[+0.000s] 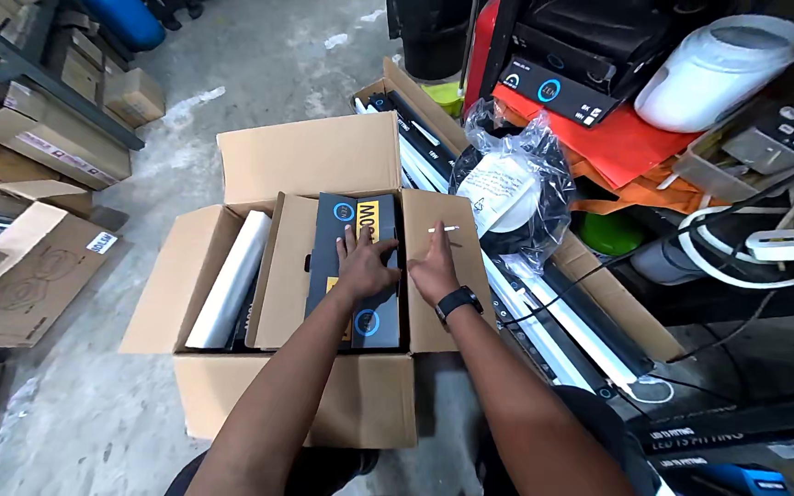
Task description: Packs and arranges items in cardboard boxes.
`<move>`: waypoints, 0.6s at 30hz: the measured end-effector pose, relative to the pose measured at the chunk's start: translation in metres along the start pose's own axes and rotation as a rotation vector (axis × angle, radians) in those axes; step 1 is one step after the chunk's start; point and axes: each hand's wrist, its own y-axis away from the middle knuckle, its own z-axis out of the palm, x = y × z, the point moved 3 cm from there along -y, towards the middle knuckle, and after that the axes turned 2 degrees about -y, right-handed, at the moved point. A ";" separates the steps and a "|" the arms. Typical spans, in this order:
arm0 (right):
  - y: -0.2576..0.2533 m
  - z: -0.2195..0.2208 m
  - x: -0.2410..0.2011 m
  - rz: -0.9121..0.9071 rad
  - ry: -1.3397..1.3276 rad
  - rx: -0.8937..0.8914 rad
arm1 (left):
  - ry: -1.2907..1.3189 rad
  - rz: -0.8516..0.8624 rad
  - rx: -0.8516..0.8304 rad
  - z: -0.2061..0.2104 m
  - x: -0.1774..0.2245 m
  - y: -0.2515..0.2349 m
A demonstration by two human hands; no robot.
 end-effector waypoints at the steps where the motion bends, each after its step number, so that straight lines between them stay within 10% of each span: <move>1: -0.002 0.000 -0.001 0.012 0.009 0.036 | 0.015 -0.023 0.009 0.002 0.001 0.003; 18: -0.013 0.009 -0.021 0.139 0.196 0.094 | 0.105 -0.047 0.099 0.016 -0.004 0.014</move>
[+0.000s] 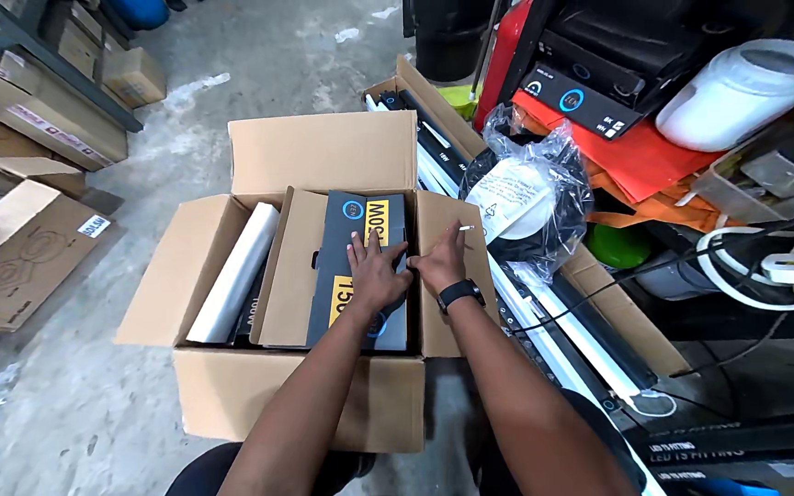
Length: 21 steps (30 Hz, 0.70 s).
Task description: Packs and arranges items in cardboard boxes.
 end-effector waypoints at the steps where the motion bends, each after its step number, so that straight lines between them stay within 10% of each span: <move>1: 0.000 -0.001 -0.001 0.012 0.003 -0.009 | 0.001 -0.003 -0.005 0.000 0.000 0.000; 21: 0.003 0.004 -0.014 0.122 0.053 -0.033 | 0.000 0.000 -0.023 0.001 0.005 -0.001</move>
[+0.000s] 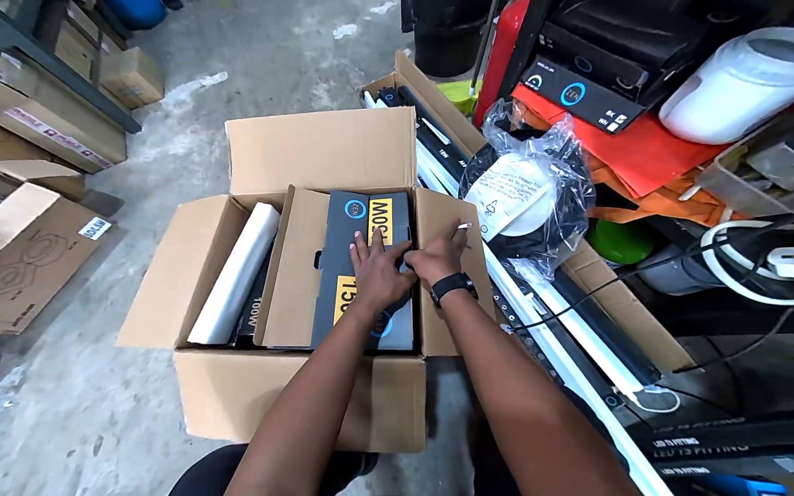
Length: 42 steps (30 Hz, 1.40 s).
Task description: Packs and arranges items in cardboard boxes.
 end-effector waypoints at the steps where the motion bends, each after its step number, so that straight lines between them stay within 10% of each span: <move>1: 0.000 0.000 0.001 -0.009 -0.002 0.004 | -0.007 0.000 0.002 0.000 0.001 0.000; 32: 0.001 -0.001 0.028 -0.166 -0.128 0.024 | -0.121 0.255 0.108 -0.042 0.020 0.001; 42: 0.012 -0.032 0.024 -0.223 -0.212 -0.008 | -0.460 0.170 0.088 -0.095 -0.058 0.017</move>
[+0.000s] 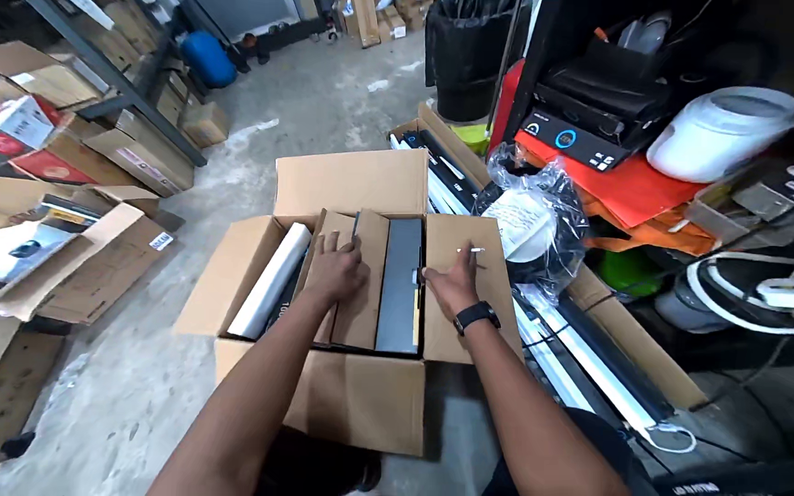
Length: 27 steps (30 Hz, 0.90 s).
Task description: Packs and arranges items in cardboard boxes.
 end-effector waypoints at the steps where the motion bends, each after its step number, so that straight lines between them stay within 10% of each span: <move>1: 0.004 -0.007 -0.005 -0.009 -0.012 -0.019 | -0.004 -0.041 0.005 0.008 -0.003 0.004; 5: 0.027 -0.048 -0.036 -0.079 -0.074 -0.094 | -0.043 0.137 0.138 0.013 0.048 0.013; 10: 0.042 -0.093 -0.048 -0.195 -0.045 -0.070 | -0.152 0.259 -0.244 0.022 0.107 -0.014; 27: 0.043 -0.154 -0.027 -0.220 0.177 -0.048 | -0.202 0.177 -0.331 0.021 0.109 -0.023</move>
